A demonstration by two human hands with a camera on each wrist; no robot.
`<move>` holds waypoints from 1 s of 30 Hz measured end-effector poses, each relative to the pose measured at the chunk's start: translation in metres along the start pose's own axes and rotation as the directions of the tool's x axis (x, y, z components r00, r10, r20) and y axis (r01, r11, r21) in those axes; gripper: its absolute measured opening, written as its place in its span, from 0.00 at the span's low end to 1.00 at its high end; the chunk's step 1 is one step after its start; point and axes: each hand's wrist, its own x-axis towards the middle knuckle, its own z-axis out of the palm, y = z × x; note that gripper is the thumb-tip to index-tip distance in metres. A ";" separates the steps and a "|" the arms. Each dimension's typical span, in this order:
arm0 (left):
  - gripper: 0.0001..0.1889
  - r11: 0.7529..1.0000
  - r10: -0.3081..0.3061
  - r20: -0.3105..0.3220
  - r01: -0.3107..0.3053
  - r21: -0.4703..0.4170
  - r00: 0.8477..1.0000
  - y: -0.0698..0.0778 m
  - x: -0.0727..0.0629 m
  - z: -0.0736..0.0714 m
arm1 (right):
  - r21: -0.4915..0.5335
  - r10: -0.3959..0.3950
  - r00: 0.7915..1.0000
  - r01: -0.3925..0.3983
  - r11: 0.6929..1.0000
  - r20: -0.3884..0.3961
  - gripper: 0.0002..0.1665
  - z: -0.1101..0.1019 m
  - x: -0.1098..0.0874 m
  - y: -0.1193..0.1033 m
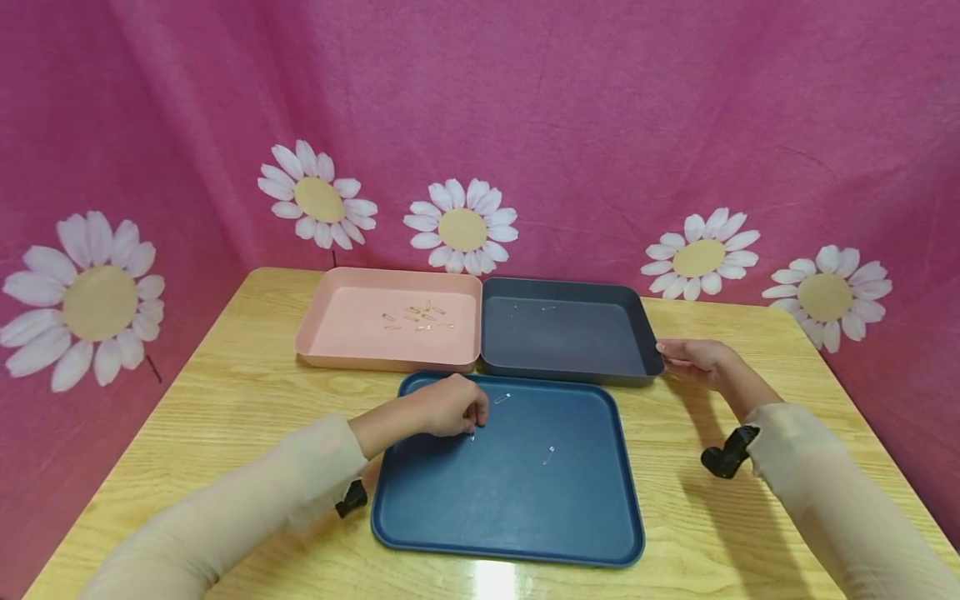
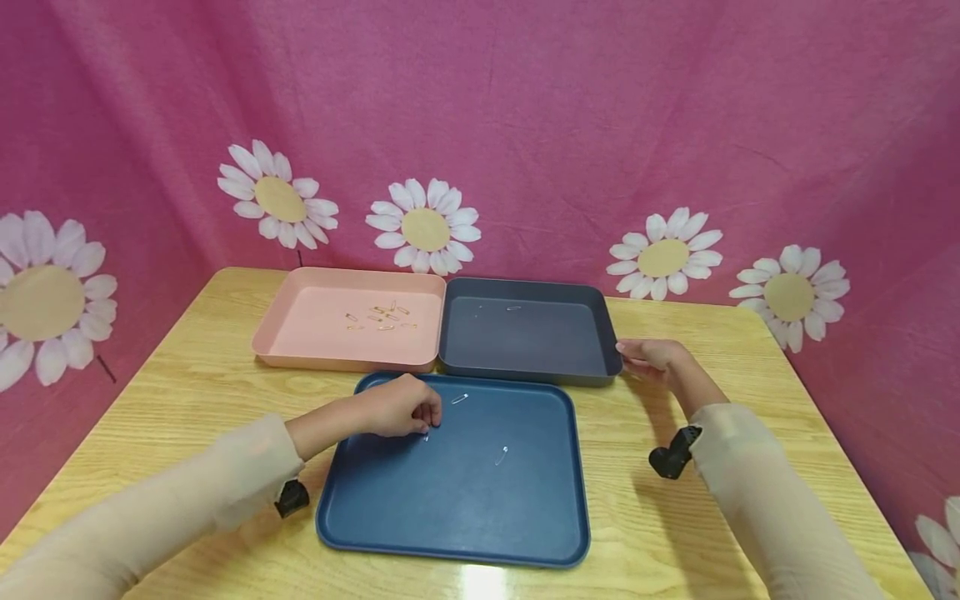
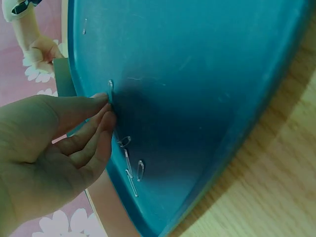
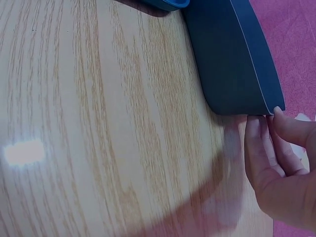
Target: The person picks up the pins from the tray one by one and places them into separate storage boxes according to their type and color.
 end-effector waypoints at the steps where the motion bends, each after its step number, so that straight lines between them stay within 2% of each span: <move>1: 0.06 1.000 0.003 -0.003 -0.003 0.010 1.000 0.000 0.000 0.000 | 0.001 0.001 1.000 -0.001 1.000 -0.004 0.18 0.000 0.000 0.000; 6: 0.06 0.999 0.001 -0.025 0.000 0.043 1.000 0.000 0.001 0.002 | -0.005 -0.002 1.000 0.002 1.000 -0.027 0.16 0.001 0.001 -0.001; 14: 0.08 0.998 -0.044 -0.024 0.045 0.051 0.999 0.002 0.002 0.007 | -0.008 -0.007 1.000 0.007 1.000 -0.021 0.18 0.001 -0.001 0.000; 22: 0.10 0.991 -0.103 0.029 0.100 0.095 0.994 0.005 0.002 0.010 | 0.007 -0.001 1.000 0.001 1.000 -0.024 0.19 0.000 0.000 0.000; 30: 0.10 0.992 -0.116 0.056 0.113 0.054 0.992 0.006 -0.002 0.011 | 0.026 -0.005 1.000 0.005 1.000 -0.011 0.18 0.002 0.000 0.001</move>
